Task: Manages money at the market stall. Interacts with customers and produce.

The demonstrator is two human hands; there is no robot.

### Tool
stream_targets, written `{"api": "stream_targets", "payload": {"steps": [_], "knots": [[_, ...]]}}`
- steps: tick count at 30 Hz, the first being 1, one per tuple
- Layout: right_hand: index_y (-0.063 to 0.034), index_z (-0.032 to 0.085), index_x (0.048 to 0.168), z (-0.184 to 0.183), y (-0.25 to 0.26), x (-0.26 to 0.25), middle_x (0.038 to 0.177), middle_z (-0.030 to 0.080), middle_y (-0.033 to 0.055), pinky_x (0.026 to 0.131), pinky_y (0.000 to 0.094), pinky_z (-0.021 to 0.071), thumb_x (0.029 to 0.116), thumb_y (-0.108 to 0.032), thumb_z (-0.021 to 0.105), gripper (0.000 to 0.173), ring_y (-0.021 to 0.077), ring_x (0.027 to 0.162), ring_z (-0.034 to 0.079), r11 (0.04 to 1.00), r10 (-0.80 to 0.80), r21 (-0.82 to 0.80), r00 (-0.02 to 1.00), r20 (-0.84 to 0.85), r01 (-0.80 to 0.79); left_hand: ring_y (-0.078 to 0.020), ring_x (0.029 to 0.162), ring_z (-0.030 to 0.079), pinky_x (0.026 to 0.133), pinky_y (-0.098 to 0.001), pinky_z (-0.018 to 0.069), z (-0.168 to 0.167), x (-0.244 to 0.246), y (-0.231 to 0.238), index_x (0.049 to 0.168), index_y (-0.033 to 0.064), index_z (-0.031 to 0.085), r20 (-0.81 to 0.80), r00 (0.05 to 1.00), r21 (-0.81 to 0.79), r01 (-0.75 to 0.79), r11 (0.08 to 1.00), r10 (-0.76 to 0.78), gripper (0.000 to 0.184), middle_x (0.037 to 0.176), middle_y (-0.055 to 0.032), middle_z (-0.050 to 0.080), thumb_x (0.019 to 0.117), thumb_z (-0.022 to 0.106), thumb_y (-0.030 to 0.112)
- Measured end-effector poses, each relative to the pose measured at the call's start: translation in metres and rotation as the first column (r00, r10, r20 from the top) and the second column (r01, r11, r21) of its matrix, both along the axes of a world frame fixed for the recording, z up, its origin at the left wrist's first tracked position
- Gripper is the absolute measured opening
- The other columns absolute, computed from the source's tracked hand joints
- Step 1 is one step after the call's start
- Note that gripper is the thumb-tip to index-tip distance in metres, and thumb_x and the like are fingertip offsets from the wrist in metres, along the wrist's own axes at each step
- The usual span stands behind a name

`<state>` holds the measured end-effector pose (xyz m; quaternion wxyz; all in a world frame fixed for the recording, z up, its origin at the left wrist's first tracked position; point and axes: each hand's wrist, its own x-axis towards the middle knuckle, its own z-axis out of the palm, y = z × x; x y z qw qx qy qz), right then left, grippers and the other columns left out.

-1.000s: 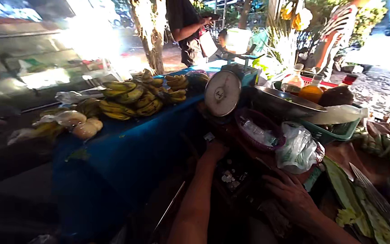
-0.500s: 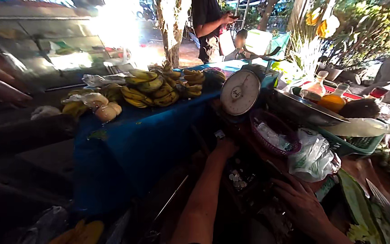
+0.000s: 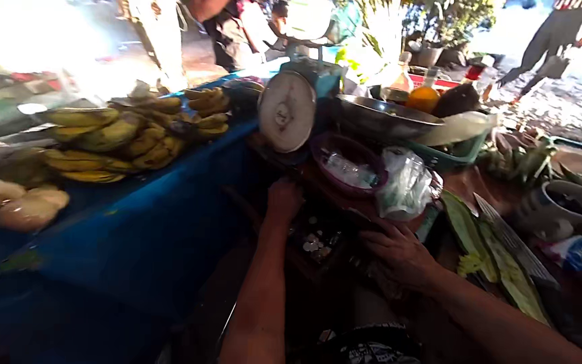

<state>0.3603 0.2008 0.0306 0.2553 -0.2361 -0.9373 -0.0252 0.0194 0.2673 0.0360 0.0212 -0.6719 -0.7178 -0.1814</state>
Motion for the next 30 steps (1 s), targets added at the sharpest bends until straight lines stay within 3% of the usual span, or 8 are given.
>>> {"api": "stream_targets", "payload": {"steps": [2,4,7,11,15,20,25,30], "knots": [[-0.0167,0.073,0.112,0.001,-0.001,0.001,0.135,0.068,-0.0007,0.111,0.0551,0.042,0.1013,-0.022,0.052,0.025,0.033,0.137,0.053,1.0,0.001,-0.014,1.0,0.005,-0.001,-0.0445,0.122,0.06,0.104,-0.0633,0.0462,0.006,0.003,-0.006,0.11,-0.0031,0.073,0.033,0.999,0.091,-0.028,0.995,0.025,0.026,0.128,-0.0257,0.065,0.1015,0.06,0.018],[-0.0165,0.073,0.112,0.002,-0.001,0.0,0.135,0.068,-0.0004,0.111,0.0551,0.0426,0.1027,-0.022,0.05,0.025,0.0331,0.136,0.054,1.0,0.002,-0.022,1.0,0.006,-0.002,-0.0422,0.132,0.056,0.11,-0.0603,0.0431,0.015,0.009,-0.02,0.121,-0.0027,0.069,0.131,0.987,0.143,-0.113,0.983,0.094,0.028,0.14,-0.024,0.059,0.104,0.054,0.013],[-0.0159,0.073,0.111,0.003,0.001,-0.003,0.135,0.068,-0.0002,0.111,0.0548,0.0427,0.1028,-0.022,0.05,0.025,0.0329,0.136,0.054,1.0,0.007,-0.03,1.0,0.007,-0.007,-0.038,0.137,0.052,0.113,-0.0577,0.0419,0.016,0.006,-0.037,0.132,0.0005,0.064,0.274,0.942,0.159,-0.245,0.956,0.196,0.033,0.147,-0.0212,0.055,0.1051,0.051,0.016],[-0.0151,0.073,0.112,0.005,0.0,-0.003,0.136,0.067,-0.0004,0.114,0.0535,0.0408,0.1021,-0.02,0.052,0.024,0.0318,0.139,0.052,0.998,0.01,-0.058,1.0,0.009,-0.01,-0.0382,0.121,0.062,0.103,-0.0606,0.0482,0.019,0.004,-0.05,0.135,0.003,0.062,0.47,0.849,0.094,-0.32,0.943,0.241,0.038,0.132,-0.0226,0.064,0.1051,0.055,0.025],[-0.0143,0.073,0.111,0.005,0.001,-0.002,0.135,0.068,0.0012,0.114,0.0527,0.0402,0.1015,-0.02,0.054,0.022,0.0324,0.139,0.051,0.997,0.015,-0.073,1.0,-0.008,-0.016,-0.0304,0.115,0.064,0.1,-0.0508,0.051,0.023,0.009,-0.057,0.134,-0.0013,0.06,0.646,0.741,0.127,-0.338,0.933,0.18,0.038,0.129,-0.0224,0.064,0.1024,0.058,0.019],[-0.0134,0.073,0.11,0.004,0.001,-0.004,0.134,0.068,0.0021,0.114,0.0529,0.04,0.1018,-0.019,0.053,0.022,0.0329,0.138,0.053,0.998,0.024,-0.063,1.0,-0.012,-0.025,-0.0228,0.108,0.065,0.095,-0.0426,0.0518,0.024,0.011,-0.055,0.129,-0.002,0.063,0.668,0.724,0.138,-0.348,0.927,0.172,0.032,0.121,-0.0194,0.067,0.1012,0.059,0.015],[-0.0154,0.073,0.111,0.002,-0.001,-0.003,0.135,0.068,0.0,0.113,0.0547,0.0409,0.1017,-0.021,0.053,0.022,0.0318,0.139,0.052,0.999,0.004,-0.052,1.0,-0.008,-0.005,-0.0315,0.108,0.067,0.097,-0.051,0.0532,0.029,0.015,-0.057,0.131,-0.0042,0.061,0.638,0.742,0.083,-0.33,0.94,0.204,0.034,0.121,-0.0237,0.067,0.1041,0.057,0.017],[-0.0184,0.073,0.111,-0.004,0.003,-0.003,0.134,0.068,-0.0027,0.111,0.0542,0.0422,0.1021,-0.024,0.051,0.024,0.0308,0.137,0.053,1.0,0.009,0.019,1.0,-0.02,-0.008,-0.0315,0.112,0.067,0.099,-0.0536,0.0528,0.02,0.006,-0.052,0.13,0.0025,0.065,0.615,0.752,0.044,-0.336,0.941,0.24,0.034,0.122,-0.0185,0.069,0.1042,0.058,0.023]]}}
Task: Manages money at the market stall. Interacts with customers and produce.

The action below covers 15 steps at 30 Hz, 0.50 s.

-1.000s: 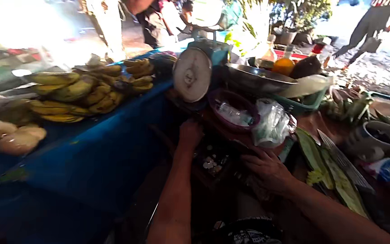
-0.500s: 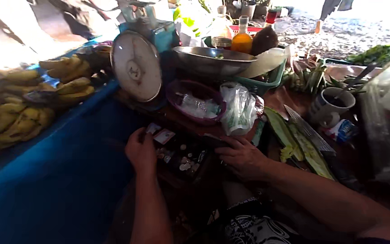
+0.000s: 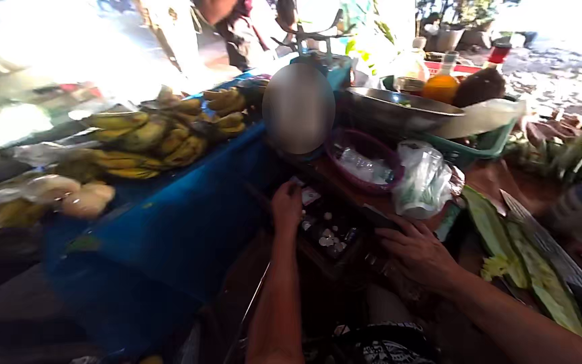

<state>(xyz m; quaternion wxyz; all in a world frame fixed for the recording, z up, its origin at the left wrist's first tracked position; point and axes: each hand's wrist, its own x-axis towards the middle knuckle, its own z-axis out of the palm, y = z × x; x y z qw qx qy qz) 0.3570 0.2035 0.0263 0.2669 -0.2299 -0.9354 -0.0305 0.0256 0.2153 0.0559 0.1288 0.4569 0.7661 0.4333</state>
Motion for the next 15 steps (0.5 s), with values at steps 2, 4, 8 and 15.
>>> {"api": "stream_targets", "payload": {"steps": [2,4,8,15], "knots": [[-0.0182,0.074,0.109,-0.001,0.001,0.001,0.133,0.069,-0.002,0.11,0.0547,0.0432,0.1011,-0.024,0.051,0.025,0.0319,0.136,0.054,1.0,0.005,0.02,1.0,-0.015,-0.005,-0.0306,0.112,0.067,0.099,-0.053,0.0524,0.0,0.0,0.001,0.129,0.0028,0.065,0.016,1.0,-0.007,0.014,1.0,-0.014,0.033,0.123,-0.0176,0.069,0.1044,0.058,0.023],[-0.0181,0.074,0.109,0.0,0.001,0.001,0.133,0.069,-0.0019,0.11,0.0548,0.0429,0.1011,-0.023,0.05,0.025,0.032,0.136,0.054,1.0,0.001,0.019,1.0,-0.005,-0.001,-0.0283,0.108,0.069,0.097,-0.0517,0.0538,-0.001,0.0,0.001,0.127,0.0035,0.067,0.015,1.0,-0.003,0.016,1.0,-0.016,0.031,0.12,-0.0162,0.07,0.1044,0.058,0.022],[-0.0167,0.074,0.109,0.005,-0.002,0.001,0.134,0.068,-0.001,0.112,0.0541,0.0418,0.1017,-0.022,0.051,0.024,0.0314,0.137,0.053,1.0,-0.003,-0.004,1.0,0.018,0.003,-0.0276,0.104,0.07,0.094,-0.0519,0.0545,0.002,0.003,-0.001,0.126,0.0059,0.068,0.01,1.0,-0.017,0.008,1.0,-0.007,0.03,0.117,-0.0148,0.071,0.1038,0.059,0.023],[-0.0129,0.073,0.11,0.01,-0.003,0.002,0.136,0.067,0.0017,0.115,0.0538,0.0384,0.0991,-0.019,0.057,0.02,0.0325,0.14,0.05,0.995,0.012,-0.103,0.999,0.034,-0.008,-0.0352,0.106,0.068,0.095,-0.0569,0.0517,0.004,0.004,-0.001,0.125,-0.0003,0.067,-0.082,0.994,0.004,0.068,0.998,-0.067,0.032,0.114,-0.0229,0.07,0.1039,0.057,0.022]]}}
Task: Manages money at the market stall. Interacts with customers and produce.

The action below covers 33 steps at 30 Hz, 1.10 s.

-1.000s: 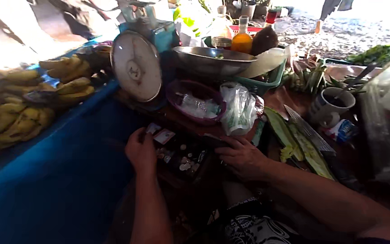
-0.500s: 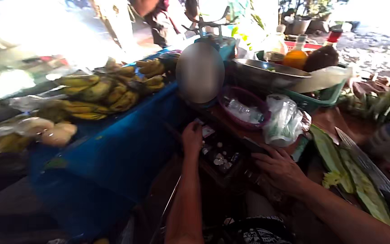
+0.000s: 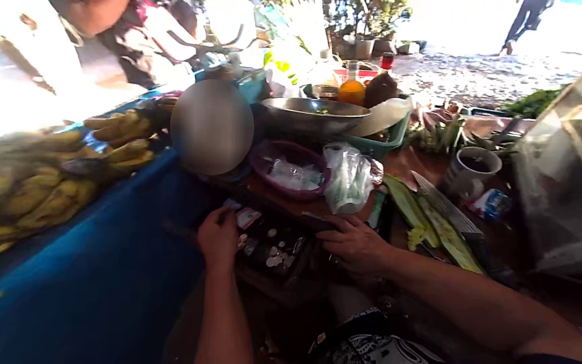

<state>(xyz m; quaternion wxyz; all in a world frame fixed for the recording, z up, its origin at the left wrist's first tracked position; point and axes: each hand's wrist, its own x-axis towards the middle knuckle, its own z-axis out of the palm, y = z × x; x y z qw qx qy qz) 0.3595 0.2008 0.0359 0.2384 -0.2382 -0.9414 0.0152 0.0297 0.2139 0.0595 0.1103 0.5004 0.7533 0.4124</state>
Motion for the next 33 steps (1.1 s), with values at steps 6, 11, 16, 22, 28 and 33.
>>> {"api": "stream_targets", "payload": {"steps": [6,11,16,22,28,33], "knots": [[-0.0112,0.074,0.107,-0.001,0.0,0.0,0.133,0.069,0.0032,0.116,0.0538,0.0384,0.0995,-0.016,0.057,0.019,0.0335,0.138,0.052,1.0,0.006,0.007,0.999,-0.035,-0.006,-0.0274,0.101,0.069,0.093,-0.0489,0.0539,-0.002,0.002,0.002,0.122,-0.0017,0.067,0.017,1.0,0.032,0.003,0.999,-0.004,0.03,0.112,-0.0208,0.07,0.1026,0.057,0.019],[-0.012,0.073,0.107,-0.001,-0.001,-0.001,0.133,0.068,0.0034,0.114,0.0543,0.0395,0.0995,-0.018,0.057,0.019,0.0336,0.138,0.052,1.0,0.011,0.03,0.999,-0.034,-0.01,-0.0312,0.102,0.068,0.094,-0.0528,0.0529,0.004,0.003,-0.002,0.123,-0.0039,0.066,0.003,1.0,-0.005,0.0,1.0,0.0,0.031,0.111,-0.0225,0.07,0.1036,0.056,0.018],[-0.0138,0.073,0.108,-0.003,0.0,-0.002,0.135,0.068,0.0014,0.115,0.0548,0.0392,0.0991,-0.02,0.058,0.019,0.0333,0.139,0.051,0.999,0.005,0.049,1.0,-0.002,-0.004,-0.029,0.101,0.068,0.093,-0.0521,0.0528,0.001,-0.001,0.002,0.122,0.0,0.068,0.033,0.999,-0.01,-0.034,0.999,0.034,0.029,0.111,-0.0185,0.071,0.1033,0.057,0.019],[-0.0158,0.073,0.108,-0.005,0.001,-0.003,0.134,0.068,-0.0001,0.114,0.053,0.0404,0.1011,-0.022,0.055,0.021,0.0325,0.139,0.051,0.996,0.005,0.085,1.0,-0.004,-0.005,-0.0262,0.099,0.069,0.093,-0.0486,0.0536,-0.001,-0.003,0.003,0.122,0.0008,0.069,0.037,0.999,-0.022,-0.038,0.999,0.039,0.029,0.11,-0.0164,0.072,0.1033,0.055,0.019],[-0.0163,0.074,0.108,-0.009,0.002,-0.002,0.132,0.069,-0.0008,0.112,0.0528,0.0429,0.0995,-0.023,0.056,0.021,0.0315,0.137,0.053,0.992,0.001,0.13,1.0,-0.026,0.002,-0.0267,0.098,0.07,0.092,-0.0475,0.0547,0.002,-0.002,0.004,0.126,0.0005,0.067,0.074,0.997,-0.051,-0.033,0.998,0.037,0.031,0.111,-0.0172,0.071,0.1037,0.054,0.018],[-0.0172,0.074,0.107,-0.009,0.001,-0.002,0.131,0.07,-0.001,0.111,0.0533,0.0436,0.099,-0.023,0.056,0.021,0.0316,0.137,0.054,0.991,-0.006,0.131,1.0,-0.025,0.009,-0.0237,0.091,0.07,0.087,-0.045,0.0564,0.001,-0.003,0.003,0.123,0.0016,0.067,0.077,0.997,-0.05,-0.023,0.998,0.027,0.029,0.105,-0.0148,0.072,0.1041,0.052,0.017]]}}
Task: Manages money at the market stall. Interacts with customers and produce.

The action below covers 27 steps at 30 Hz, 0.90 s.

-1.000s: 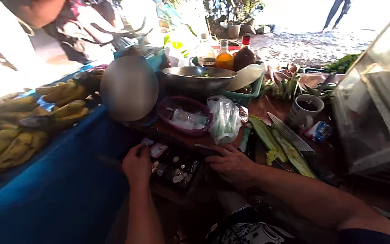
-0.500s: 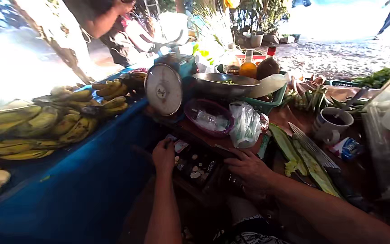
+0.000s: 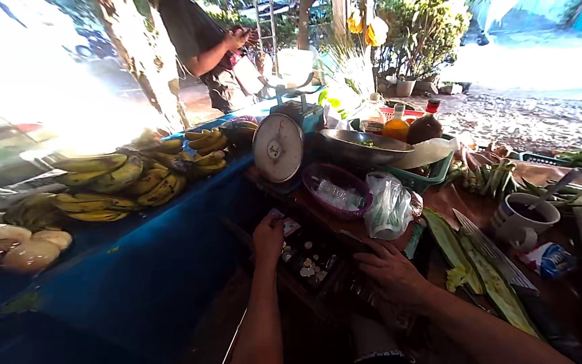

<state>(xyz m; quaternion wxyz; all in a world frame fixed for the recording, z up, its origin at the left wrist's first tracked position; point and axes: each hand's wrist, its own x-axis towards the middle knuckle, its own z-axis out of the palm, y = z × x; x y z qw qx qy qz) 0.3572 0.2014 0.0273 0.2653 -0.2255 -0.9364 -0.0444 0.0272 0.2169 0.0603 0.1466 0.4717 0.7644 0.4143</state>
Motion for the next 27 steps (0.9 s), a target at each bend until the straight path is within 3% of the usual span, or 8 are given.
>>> {"api": "stream_targets", "payload": {"steps": [4,7,15,19,22,27], "knots": [[-0.0188,0.074,0.108,-0.002,0.001,0.0,0.13,0.07,-0.0019,0.111,0.0528,0.0445,0.0999,-0.025,0.054,0.022,0.0307,0.136,0.055,1.0,0.004,0.015,1.0,-0.019,-0.004,-0.0287,0.111,0.066,0.101,-0.0507,0.0491,0.003,0.001,-0.001,0.121,0.003,0.07,-0.07,0.997,-0.051,0.023,0.998,-0.026,0.03,0.118,-0.0162,0.071,0.1061,0.051,0.021],[-0.019,0.075,0.107,-0.003,0.001,0.0,0.129,0.071,-0.002,0.11,0.0532,0.0455,0.0988,-0.024,0.055,0.022,0.0304,0.135,0.055,1.0,0.001,0.022,0.999,-0.032,-0.001,-0.0296,0.117,0.065,0.104,-0.0531,0.0478,0.006,0.001,0.001,0.123,0.0043,0.07,-0.102,0.992,-0.121,0.061,0.991,-0.074,0.031,0.123,-0.0161,0.07,0.1064,0.051,0.023],[-0.0207,0.075,0.109,-0.005,0.003,0.0,0.129,0.071,-0.0033,0.111,0.0508,0.0445,0.0987,-0.025,0.053,0.025,0.0294,0.135,0.056,0.999,-0.001,0.053,0.999,-0.032,0.003,-0.0356,0.119,0.065,0.101,-0.0614,0.0484,0.002,0.009,0.011,0.12,0.0071,0.071,-0.192,0.924,-0.483,0.206,0.851,-0.332,0.034,0.122,-0.0178,0.069,0.1052,0.052,0.032],[-0.0216,0.075,0.109,-0.005,0.003,0.0,0.129,0.071,-0.0045,0.11,0.0502,0.0447,0.0994,-0.028,0.051,0.026,0.0285,0.135,0.056,0.998,-0.007,0.057,1.0,-0.026,0.008,-0.0374,0.117,0.065,0.098,-0.0637,0.0485,-0.001,0.012,0.011,0.117,0.0075,0.071,-0.198,0.895,-0.584,0.22,0.781,-0.4,0.035,0.12,-0.0187,0.069,0.1039,0.054,0.035],[-0.0213,0.075,0.106,-0.007,0.004,0.0,0.128,0.071,-0.0041,0.11,0.0498,0.0445,0.1007,-0.028,0.05,0.026,0.0285,0.135,0.056,0.998,0.002,0.061,0.999,-0.044,0.001,-0.0386,0.115,0.065,0.096,-0.0636,0.0497,-0.001,0.016,0.012,0.115,0.0071,0.071,-0.222,0.872,-0.63,0.214,0.747,-0.437,0.034,0.118,-0.0191,0.07,0.1031,0.055,0.034],[-0.0234,0.075,0.108,-0.006,0.006,0.001,0.128,0.071,-0.0062,0.109,0.0478,0.0446,0.1021,-0.029,0.047,0.029,0.0263,0.135,0.056,0.999,-0.007,0.048,0.998,-0.056,0.009,-0.0377,0.114,0.066,0.095,-0.0623,0.0504,0.001,0.017,0.012,0.113,0.0067,0.071,-0.208,0.877,-0.593,0.239,0.769,-0.433,0.032,0.116,-0.0184,0.07,0.1033,0.054,0.032]]}}
